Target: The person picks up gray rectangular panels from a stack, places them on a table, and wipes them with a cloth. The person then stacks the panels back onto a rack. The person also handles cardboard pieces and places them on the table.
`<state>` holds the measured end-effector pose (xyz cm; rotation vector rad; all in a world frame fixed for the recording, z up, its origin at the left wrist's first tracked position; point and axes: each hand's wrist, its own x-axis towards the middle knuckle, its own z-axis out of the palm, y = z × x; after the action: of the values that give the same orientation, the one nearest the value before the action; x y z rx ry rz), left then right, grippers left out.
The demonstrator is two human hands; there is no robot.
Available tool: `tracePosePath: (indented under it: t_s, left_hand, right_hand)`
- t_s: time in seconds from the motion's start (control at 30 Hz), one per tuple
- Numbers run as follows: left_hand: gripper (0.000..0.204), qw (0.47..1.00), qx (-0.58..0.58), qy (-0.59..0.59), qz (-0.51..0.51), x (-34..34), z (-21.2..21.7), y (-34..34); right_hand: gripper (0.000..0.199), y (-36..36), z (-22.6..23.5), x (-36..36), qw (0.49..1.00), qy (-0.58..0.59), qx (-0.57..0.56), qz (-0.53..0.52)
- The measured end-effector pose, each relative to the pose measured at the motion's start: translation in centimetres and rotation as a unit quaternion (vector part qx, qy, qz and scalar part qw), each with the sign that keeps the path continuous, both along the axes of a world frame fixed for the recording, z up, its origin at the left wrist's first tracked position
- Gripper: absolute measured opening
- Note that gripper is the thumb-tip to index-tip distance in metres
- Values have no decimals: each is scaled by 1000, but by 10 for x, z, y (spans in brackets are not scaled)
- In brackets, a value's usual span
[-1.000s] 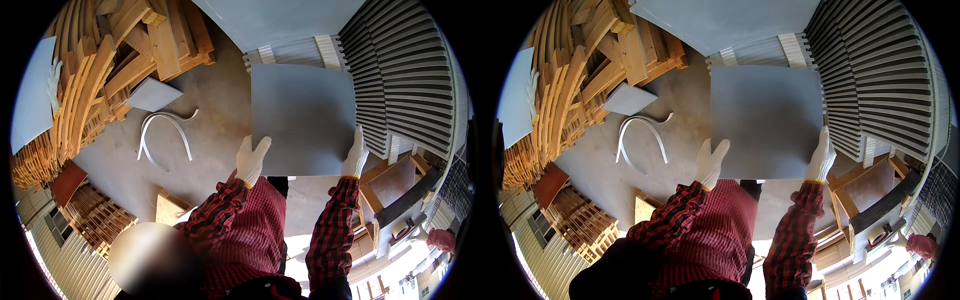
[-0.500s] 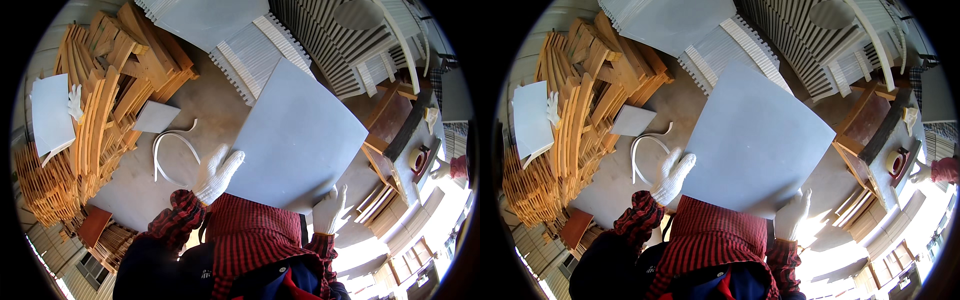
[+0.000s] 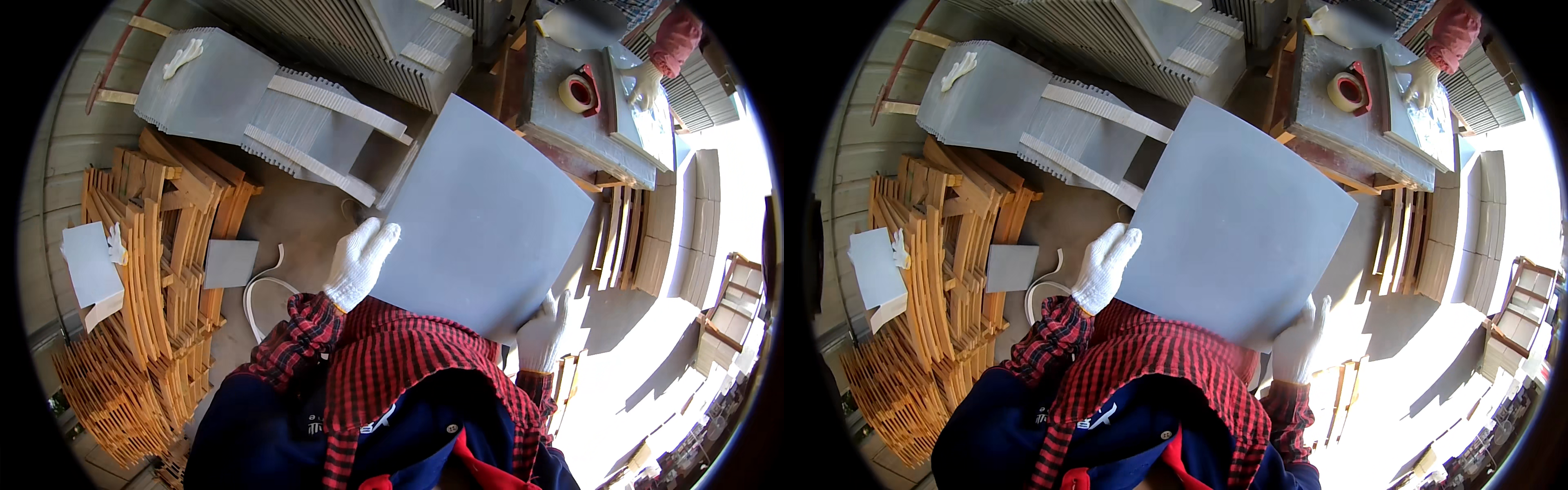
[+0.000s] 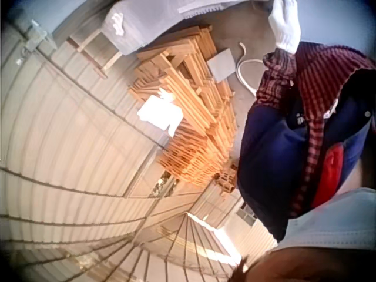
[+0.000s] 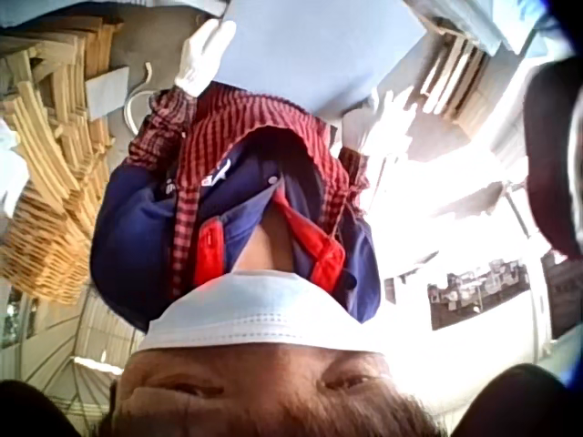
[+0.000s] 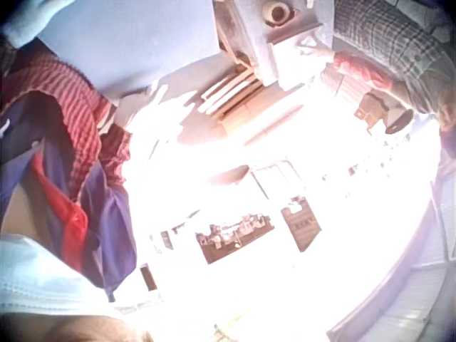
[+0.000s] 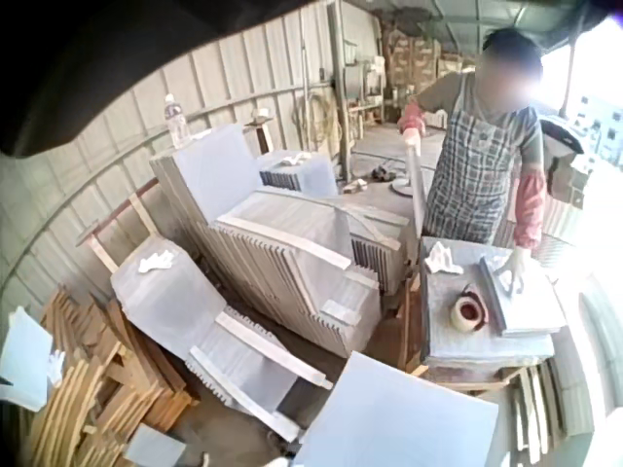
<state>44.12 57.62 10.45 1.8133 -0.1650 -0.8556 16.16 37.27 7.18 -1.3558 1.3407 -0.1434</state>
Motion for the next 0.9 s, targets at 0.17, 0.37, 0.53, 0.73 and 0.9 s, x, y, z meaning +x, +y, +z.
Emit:
tracePosePath:
  t_s: [0.17, 0.37, 0.53, 0.73, 0.9]
  left_hand:
    - [36, 992, 1, -64, -106, -6, 1, -49]
    - [38, 985, 14, -84, -147, -3, 18, -91]
    - [41, 982, 11, -70, -175, 18, 5, -122]
    - [42, 981, -15, -65, -183, 69, -13, -183]
    - [39, 985, -44, -14, -168, 95, -19, -224]
  right_hand:
    - [76, -6, -32, -53, 933, -243, 155, -216]
    - [55, -24, -5, -25, 857, -278, 207, -382]
    - [63, -51, 1, -4, 848, -272, 218, -399]
    - [53, -103, -24, 19, 913, -241, 62, -323]
    - [50, -145, 6, 55, 899, -242, 57, -361]
